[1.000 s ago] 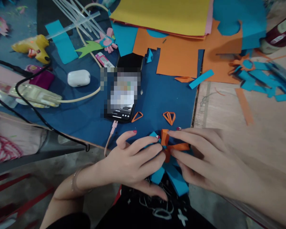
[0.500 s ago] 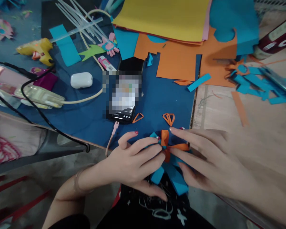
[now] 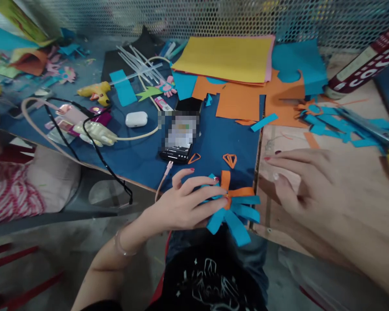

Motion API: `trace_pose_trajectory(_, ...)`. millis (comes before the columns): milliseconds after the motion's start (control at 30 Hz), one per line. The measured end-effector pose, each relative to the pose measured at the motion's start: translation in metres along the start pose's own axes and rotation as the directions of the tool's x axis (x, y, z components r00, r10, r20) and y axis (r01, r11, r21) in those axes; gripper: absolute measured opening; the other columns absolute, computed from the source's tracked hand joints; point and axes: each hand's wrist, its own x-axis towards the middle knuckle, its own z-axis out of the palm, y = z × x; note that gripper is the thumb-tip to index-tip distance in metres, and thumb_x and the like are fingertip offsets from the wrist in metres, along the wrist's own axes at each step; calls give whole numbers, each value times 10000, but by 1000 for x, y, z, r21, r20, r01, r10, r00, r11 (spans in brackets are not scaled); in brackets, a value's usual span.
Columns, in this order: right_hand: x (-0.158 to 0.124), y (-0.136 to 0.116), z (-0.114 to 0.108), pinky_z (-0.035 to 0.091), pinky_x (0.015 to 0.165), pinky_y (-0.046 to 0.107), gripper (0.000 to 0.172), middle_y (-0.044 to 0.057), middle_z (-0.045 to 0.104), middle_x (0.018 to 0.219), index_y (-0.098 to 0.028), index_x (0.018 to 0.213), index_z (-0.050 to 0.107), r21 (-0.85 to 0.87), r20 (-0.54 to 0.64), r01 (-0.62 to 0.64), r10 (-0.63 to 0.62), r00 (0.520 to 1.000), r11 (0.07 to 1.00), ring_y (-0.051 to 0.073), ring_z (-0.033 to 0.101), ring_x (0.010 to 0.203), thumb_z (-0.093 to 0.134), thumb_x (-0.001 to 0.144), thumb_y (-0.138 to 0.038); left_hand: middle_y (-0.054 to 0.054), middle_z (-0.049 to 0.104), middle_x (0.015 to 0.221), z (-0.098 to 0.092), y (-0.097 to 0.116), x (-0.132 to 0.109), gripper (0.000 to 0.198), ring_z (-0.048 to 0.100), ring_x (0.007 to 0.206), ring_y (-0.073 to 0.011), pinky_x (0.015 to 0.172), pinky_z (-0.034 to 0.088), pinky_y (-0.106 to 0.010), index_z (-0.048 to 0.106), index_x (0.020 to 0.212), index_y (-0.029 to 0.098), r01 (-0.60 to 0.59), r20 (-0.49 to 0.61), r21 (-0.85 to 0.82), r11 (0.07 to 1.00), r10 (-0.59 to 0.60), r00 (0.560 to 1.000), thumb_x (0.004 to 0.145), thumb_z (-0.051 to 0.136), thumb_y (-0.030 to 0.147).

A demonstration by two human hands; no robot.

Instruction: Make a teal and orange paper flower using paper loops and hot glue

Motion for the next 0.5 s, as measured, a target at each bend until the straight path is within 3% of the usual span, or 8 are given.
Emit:
trace_pose_trajectory(100, -1, 0, 4, 516, 871, 519, 299, 76, 690, 1018, -287, 1118, 591, -71, -102, 69, -76, 992, 995, 287, 671, 954, 565, 878, -110, 31, 764, 1087, 2, 1, -3, 218, 564, 1138, -188, 1127, 308, -394, 690, 1074, 276, -5, -34, 6, 1000, 6, 999, 869, 674, 203)
trace_pose_trajectory(167, -2, 0, 5, 517, 886, 534, 284, 76, 694, 1010, -274, 1102, 605, -59, -94, 55, -60, 994, 997, 300, 662, 976, 572, 876, -104, 48, 773, 1052, 3, 1, -3, 197, 578, 1109, -182, 1124, 317, -395, 701, 1041, 296, -9, -59, -3, 1000, 9, 998, 871, 683, 198)
trace_pose_trajectory(233, -5, 1, 5, 512, 897, 543, 286, 79, 699, 1017, -269, 1098, 613, -33, -81, 42, -44, 996, 999, 310, 648, 1002, 581, 871, -97, 43, 779, 1014, 2, 0, -3, 129, 599, 1084, -187, 1114, 329, -412, 713, 1013, 304, -19, -81, -46, 999, 15, 997, 884, 705, 304)
trace_pose_trajectory(333, -8, 4, 7, 496, 928, 559, 299, 85, 698, 1040, -272, 1136, 607, -5, -92, 20, -21, 996, 1000, 321, 622, 1048, 591, 882, -115, 13, 782, 952, -2, -2, 1, 231, 631, 1054, -207, 1055, 381, -425, 727, 961, 293, -22, -149, -172, 985, -4, 989, 864, 706, 502)
trace_pose_trajectory(400, -9, 5, 10, 483, 952, 566, 279, 82, 696, 1055, -284, 1150, 611, 37, -130, 7, -2, 992, 999, 317, 615, 1063, 583, 905, -152, -15, 777, 913, -7, -2, 6, 252, 655, 1013, -217, 974, 444, -407, 730, 920, 263, 17, -212, -307, 951, -86, 973, 854, 711, 506)
trace_pose_trajectory(467, -9, 3, 11, 471, 983, 555, 239, 76, 693, 1075, -301, 1144, 624, 131, -156, -35, 55, 986, 991, 302, 612, 1094, 547, 945, -193, -38, 763, 874, -13, 0, 13, 244, 676, 909, -203, 858, 503, -359, 724, 870, 222, 159, -222, -478, 864, -293, 930, 882, 685, 462)
trace_pose_trajectory(500, -8, 1, 11, 471, 990, 541, 220, 73, 691, 1084, -306, 1134, 633, 191, -147, -71, 100, 984, 979, 293, 611, 1111, 526, 964, -215, -44, 752, 852, -16, 1, 17, 262, 676, 842, -187, 794, 519, -330, 719, 850, 202, 267, -182, -561, 784, -431, 884, 901, 658, 452)
